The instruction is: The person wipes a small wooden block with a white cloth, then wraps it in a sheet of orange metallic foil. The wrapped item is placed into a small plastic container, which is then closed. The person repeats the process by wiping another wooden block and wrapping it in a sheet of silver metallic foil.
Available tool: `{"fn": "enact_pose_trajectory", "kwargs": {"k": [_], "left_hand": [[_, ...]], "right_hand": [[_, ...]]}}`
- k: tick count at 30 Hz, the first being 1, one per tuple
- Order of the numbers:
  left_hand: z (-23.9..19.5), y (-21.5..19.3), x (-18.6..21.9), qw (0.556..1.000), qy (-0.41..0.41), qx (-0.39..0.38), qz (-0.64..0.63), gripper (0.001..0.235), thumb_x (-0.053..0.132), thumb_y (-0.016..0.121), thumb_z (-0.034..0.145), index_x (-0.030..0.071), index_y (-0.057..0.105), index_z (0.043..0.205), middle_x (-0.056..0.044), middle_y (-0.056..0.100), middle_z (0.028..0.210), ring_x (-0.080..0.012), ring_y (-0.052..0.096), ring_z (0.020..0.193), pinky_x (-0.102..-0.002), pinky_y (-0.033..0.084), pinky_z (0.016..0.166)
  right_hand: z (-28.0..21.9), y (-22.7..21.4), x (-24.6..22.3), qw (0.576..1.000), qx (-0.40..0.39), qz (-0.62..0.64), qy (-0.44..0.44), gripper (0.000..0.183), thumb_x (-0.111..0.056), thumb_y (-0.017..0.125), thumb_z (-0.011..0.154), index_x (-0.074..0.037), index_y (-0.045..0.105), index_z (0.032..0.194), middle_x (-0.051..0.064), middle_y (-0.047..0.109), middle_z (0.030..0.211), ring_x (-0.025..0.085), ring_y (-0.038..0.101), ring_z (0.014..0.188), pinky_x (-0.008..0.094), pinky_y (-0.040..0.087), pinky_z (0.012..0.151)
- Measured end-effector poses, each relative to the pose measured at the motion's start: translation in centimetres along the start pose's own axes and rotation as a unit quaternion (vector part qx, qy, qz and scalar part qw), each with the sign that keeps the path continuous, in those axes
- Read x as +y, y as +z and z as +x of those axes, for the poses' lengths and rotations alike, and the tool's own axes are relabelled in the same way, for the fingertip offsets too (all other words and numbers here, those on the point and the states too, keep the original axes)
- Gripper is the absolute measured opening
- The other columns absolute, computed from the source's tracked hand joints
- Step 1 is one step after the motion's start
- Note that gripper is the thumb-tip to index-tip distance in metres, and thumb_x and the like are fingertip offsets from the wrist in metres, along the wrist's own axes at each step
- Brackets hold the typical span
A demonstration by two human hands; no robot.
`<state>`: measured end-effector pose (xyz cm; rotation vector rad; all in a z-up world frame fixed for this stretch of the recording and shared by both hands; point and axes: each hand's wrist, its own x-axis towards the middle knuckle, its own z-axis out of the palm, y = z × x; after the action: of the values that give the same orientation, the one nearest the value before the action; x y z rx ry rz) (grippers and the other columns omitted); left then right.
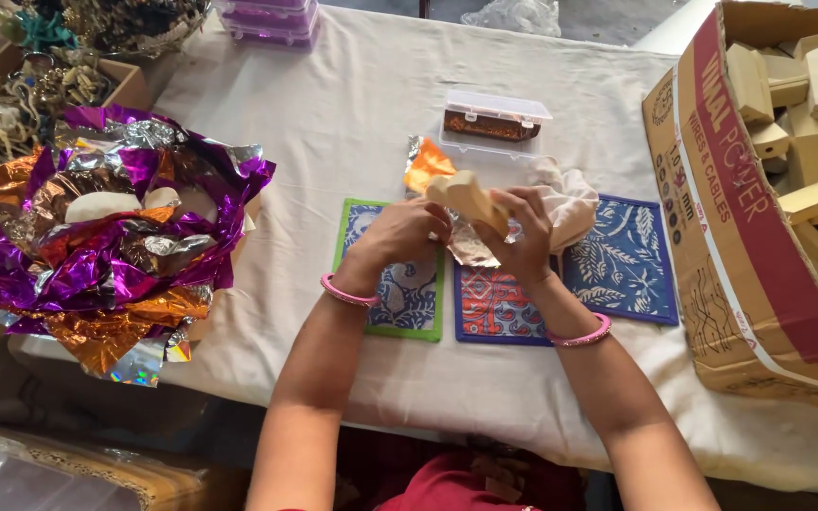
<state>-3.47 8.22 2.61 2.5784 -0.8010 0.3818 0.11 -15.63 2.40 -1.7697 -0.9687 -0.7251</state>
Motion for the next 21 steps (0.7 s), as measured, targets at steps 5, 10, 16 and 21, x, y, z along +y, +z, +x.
{"fn": "enact_pose_trajectory", "kwargs": {"k": [5, 10, 16, 21], "left_hand": [[-0.1, -3.1, 0.6, 0.977, -0.123, -0.101, -0.138, 0.020, 0.030, 0.080, 0.079, 0.015, 0.079, 0.092, -0.003, 0.076, 0.096, -0.0208, 0.072, 0.090, -0.036, 0.057, 0.080], [-0.9, -0.4, -2.9, 0.965, -0.206, -0.081, -0.141, 0.025, 0.036, 0.081, 0.086, 0.013, 0.079, 0.096, -0.006, 0.077, 0.098, -0.0213, 0.074, 0.089, -0.035, 0.059, 0.084], [-0.4, -0.8, -1.6, 0.978, -0.195, 0.047, -0.056, 0.074, 0.039, 0.098, 0.052, 0.014, 0.067, 0.114, -0.007, 0.061, 0.127, -0.0305, 0.061, 0.119, -0.042, 0.051, 0.100], [-0.1, 0.1, -0.9, 0.988, -0.150, 0.027, -0.030, 0.074, 0.046, 0.097, 0.055, 0.026, 0.069, 0.121, -0.001, 0.063, 0.130, -0.0233, 0.060, 0.122, -0.046, 0.041, 0.105]], "right_hand": [[-0.9, 0.0, 3.7, 0.978, -0.108, 0.083, 0.156, 0.041, -0.026, 0.084, 0.085, -0.007, 0.070, 0.118, 0.009, 0.066, 0.111, 0.018, 0.069, 0.099, 0.031, 0.061, 0.082], [0.2, -0.7, 1.3, 0.966, -0.215, 0.062, 0.133, 0.060, -0.028, 0.083, 0.081, -0.008, 0.061, 0.133, 0.010, 0.065, 0.109, 0.021, 0.066, 0.101, 0.034, 0.056, 0.090], [0.0, 0.0, 1.0, 0.961, -0.258, -0.075, 0.073, 0.073, -0.050, 0.081, 0.075, -0.017, 0.063, 0.137, 0.011, 0.068, 0.124, 0.033, 0.052, 0.124, 0.042, 0.035, 0.111], [-2.8, 1.5, 7.3, 0.962, -0.125, -0.238, 0.054, 0.070, -0.057, 0.039, 0.106, -0.009, 0.052, 0.155, 0.018, 0.052, 0.155, 0.039, 0.033, 0.151, 0.060, 0.005, 0.121]]}}
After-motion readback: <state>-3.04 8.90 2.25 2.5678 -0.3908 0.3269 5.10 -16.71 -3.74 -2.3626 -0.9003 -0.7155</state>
